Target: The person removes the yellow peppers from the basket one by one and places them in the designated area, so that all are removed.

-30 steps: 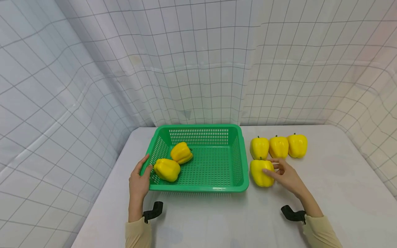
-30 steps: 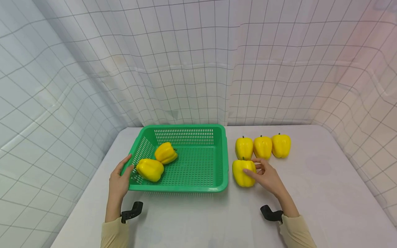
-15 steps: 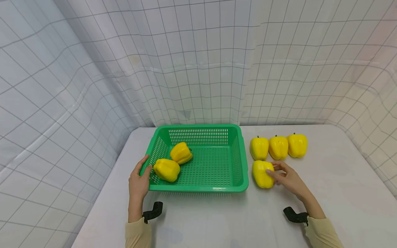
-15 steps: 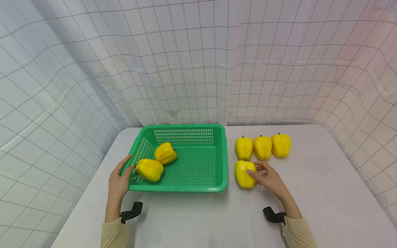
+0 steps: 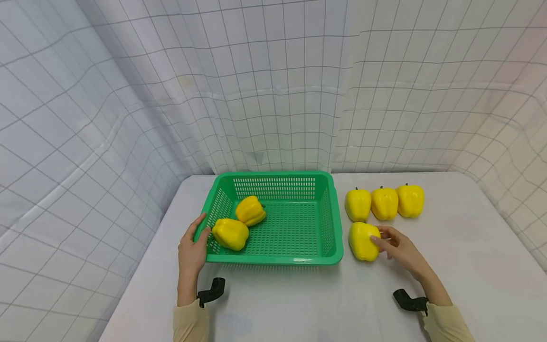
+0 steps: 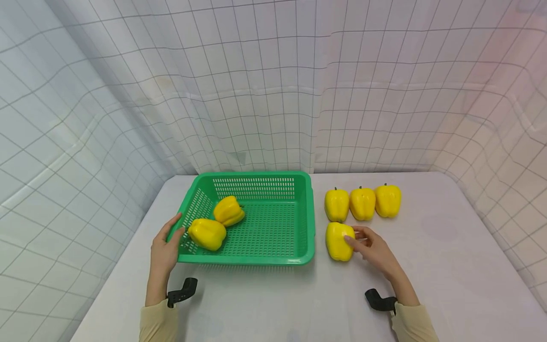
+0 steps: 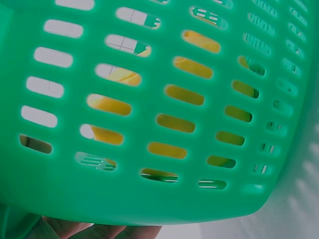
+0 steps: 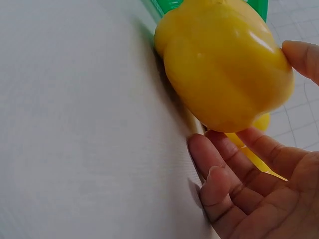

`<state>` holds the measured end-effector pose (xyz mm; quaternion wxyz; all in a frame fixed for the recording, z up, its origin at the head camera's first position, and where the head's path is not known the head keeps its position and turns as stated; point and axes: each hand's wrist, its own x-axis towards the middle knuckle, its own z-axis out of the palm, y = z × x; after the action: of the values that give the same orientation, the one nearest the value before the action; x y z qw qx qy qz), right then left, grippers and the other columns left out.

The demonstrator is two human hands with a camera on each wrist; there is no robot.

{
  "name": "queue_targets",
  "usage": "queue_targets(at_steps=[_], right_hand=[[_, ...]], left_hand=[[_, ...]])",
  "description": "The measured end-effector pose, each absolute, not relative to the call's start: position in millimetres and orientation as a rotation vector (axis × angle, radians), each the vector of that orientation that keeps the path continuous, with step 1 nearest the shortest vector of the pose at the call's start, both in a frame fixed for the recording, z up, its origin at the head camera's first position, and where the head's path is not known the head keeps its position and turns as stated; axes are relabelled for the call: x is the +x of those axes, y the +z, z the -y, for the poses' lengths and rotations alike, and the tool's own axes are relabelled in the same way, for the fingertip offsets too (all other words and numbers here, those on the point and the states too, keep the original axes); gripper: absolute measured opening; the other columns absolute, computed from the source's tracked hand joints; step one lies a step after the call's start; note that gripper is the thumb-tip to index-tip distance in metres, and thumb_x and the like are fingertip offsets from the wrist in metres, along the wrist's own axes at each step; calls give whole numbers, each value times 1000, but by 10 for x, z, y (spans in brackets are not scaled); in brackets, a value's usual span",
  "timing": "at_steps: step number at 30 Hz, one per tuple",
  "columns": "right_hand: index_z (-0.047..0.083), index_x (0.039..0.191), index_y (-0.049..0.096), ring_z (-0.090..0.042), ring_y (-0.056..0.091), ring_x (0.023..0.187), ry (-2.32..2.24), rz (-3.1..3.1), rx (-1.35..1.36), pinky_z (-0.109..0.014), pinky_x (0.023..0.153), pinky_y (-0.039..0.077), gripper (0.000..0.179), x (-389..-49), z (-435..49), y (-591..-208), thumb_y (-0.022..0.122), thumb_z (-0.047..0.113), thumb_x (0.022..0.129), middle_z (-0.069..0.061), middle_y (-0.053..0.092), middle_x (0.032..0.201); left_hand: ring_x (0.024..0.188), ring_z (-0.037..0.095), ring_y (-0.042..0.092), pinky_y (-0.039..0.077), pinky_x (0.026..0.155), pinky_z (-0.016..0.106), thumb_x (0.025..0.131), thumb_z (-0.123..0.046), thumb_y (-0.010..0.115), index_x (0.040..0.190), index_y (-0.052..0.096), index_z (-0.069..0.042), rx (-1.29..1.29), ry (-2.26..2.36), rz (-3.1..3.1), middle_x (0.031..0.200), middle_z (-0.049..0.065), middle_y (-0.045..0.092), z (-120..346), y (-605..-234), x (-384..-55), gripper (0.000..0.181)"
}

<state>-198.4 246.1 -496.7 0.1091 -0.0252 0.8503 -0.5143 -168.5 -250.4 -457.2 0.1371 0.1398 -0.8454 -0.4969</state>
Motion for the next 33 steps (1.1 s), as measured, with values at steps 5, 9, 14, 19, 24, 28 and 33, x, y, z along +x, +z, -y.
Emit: queue_targets(at_steps=[5,9,14,19,24,28,33], right_hand=[[3,142,36,-24,54,79,-1488,-2502,-78,-32,65,44,65,-1975,-2486,-4986,57,42,94,-17,49,119],[5,143,35,-25,55,83,-1489,-2494,-90,-33,66,45,63,-1977,-2496,-4985,56,40,95,-17,51,120],[4,144,32,-25,55,85,-1483,-2482,-112,-33,68,45,64,-1977,-2490,-4979,54,40,96,-18,50,119],[3,144,32,-24,54,86,-1482,-2492,-119,-33,69,46,64,-1966,-2486,-4982,53,40,97,-18,49,121],[2,143,33,-24,53,89,-1479,-2515,-100,-33,69,47,66,-1957,-2458,-4968,53,44,96,-19,49,122],[3,142,34,-25,53,89,-1440,-2550,-77,-33,69,47,67,-1957,-2451,-4965,52,48,95,-20,48,124],[4,141,37,-26,54,89,-1409,-2607,-86,-34,68,47,66,-1944,-2455,-4969,50,50,95,-21,48,125]], left_hand=[[112,28,46,37,85,44,100,-34,47,143,46,-24,402,-1441,2443,146,9,38,2503,-4573,-1682,44],[110,28,46,37,84,43,100,-35,46,143,46,-25,403,-1437,2444,147,8,38,2507,-4578,-1681,44],[106,27,47,37,81,42,99,-35,46,143,46,-26,407,-1426,2450,147,8,38,2513,-4574,-1686,44],[101,27,47,37,78,40,99,-34,46,143,46,-25,411,-1424,2453,146,8,38,2508,-4565,-1688,44],[106,27,46,37,80,41,99,-34,47,142,46,-24,409,-1428,2442,146,8,39,2504,-4560,-1697,44],[101,26,47,37,76,39,99,-34,47,142,47,-25,413,-1426,2443,145,8,40,2501,-4562,-1696,44],[92,24,48,38,71,36,100,-34,46,142,47,-24,415,-1410,2449,145,8,41,2498,-4568,-1695,44]])
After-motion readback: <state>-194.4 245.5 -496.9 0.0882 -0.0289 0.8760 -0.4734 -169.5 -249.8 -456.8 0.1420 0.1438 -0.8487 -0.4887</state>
